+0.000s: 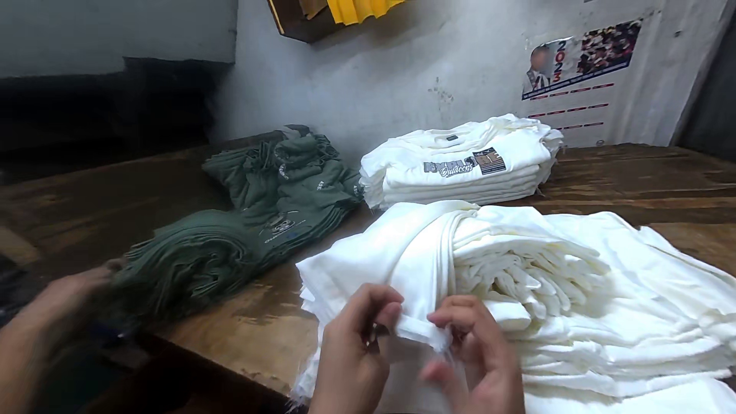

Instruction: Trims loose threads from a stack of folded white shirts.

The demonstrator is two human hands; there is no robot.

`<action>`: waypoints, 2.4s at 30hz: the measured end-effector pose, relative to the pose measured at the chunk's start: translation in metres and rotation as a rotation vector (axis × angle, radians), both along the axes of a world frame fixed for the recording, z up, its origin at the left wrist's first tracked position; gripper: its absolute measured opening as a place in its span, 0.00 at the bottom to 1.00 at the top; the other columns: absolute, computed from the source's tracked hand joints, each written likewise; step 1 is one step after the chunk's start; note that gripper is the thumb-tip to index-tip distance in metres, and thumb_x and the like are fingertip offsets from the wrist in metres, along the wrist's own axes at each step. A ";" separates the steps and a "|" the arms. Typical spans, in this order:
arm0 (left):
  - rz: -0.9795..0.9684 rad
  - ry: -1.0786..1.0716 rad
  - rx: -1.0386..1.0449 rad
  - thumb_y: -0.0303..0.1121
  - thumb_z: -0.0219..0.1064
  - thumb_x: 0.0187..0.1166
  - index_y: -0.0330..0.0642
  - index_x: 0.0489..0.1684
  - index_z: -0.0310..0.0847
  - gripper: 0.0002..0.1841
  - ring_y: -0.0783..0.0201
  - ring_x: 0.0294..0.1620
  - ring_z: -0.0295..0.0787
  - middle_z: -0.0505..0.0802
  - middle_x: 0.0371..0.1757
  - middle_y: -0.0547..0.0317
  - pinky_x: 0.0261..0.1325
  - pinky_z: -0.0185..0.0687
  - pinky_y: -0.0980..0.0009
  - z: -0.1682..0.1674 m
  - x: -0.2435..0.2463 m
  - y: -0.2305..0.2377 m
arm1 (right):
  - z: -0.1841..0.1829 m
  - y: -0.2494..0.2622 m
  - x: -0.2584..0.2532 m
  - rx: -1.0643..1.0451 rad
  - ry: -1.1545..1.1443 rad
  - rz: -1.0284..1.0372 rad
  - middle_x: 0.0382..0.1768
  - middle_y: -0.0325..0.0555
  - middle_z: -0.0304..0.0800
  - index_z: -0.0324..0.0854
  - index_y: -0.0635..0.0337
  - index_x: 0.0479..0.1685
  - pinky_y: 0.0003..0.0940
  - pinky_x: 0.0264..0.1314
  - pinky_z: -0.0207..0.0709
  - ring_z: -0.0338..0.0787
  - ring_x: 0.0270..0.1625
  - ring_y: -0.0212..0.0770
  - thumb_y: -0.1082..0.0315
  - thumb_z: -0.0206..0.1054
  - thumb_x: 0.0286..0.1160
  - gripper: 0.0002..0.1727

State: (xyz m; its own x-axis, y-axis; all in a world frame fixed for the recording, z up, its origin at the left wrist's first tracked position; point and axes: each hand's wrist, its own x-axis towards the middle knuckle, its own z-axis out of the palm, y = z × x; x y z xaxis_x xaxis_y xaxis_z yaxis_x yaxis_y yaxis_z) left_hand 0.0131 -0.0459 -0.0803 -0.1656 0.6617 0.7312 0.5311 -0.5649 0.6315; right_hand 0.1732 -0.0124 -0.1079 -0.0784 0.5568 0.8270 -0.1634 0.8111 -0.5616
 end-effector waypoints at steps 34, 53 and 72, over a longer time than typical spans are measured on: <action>0.072 0.457 0.263 0.50 0.76 0.75 0.65 0.56 0.90 0.14 0.71 0.52 0.81 0.90 0.48 0.70 0.59 0.71 0.66 -0.001 -0.013 -0.016 | -0.007 -0.043 0.016 -0.003 -0.373 -0.745 0.47 0.43 0.91 0.91 0.47 0.41 0.45 0.61 0.67 0.84 0.54 0.40 0.39 0.75 0.64 0.22; 0.162 0.463 0.285 0.37 0.69 0.76 0.52 0.45 0.90 0.07 0.69 0.36 0.83 0.89 0.32 0.64 0.44 0.77 0.70 0.002 -0.029 -0.009 | -0.008 -0.039 0.076 -0.014 -0.852 -0.050 0.47 0.54 0.95 0.93 0.59 0.46 0.56 0.57 0.80 0.92 0.52 0.54 0.71 0.66 0.74 0.10; 0.234 0.545 0.237 0.38 0.71 0.81 0.56 0.54 0.89 0.08 0.65 0.41 0.79 0.88 0.43 0.60 0.49 0.68 0.67 -0.023 0.014 -0.040 | -0.031 -0.041 0.023 -0.034 -0.119 -0.691 0.40 0.38 0.87 0.90 0.54 0.30 0.15 0.59 0.75 0.84 0.51 0.24 0.62 0.73 0.76 0.08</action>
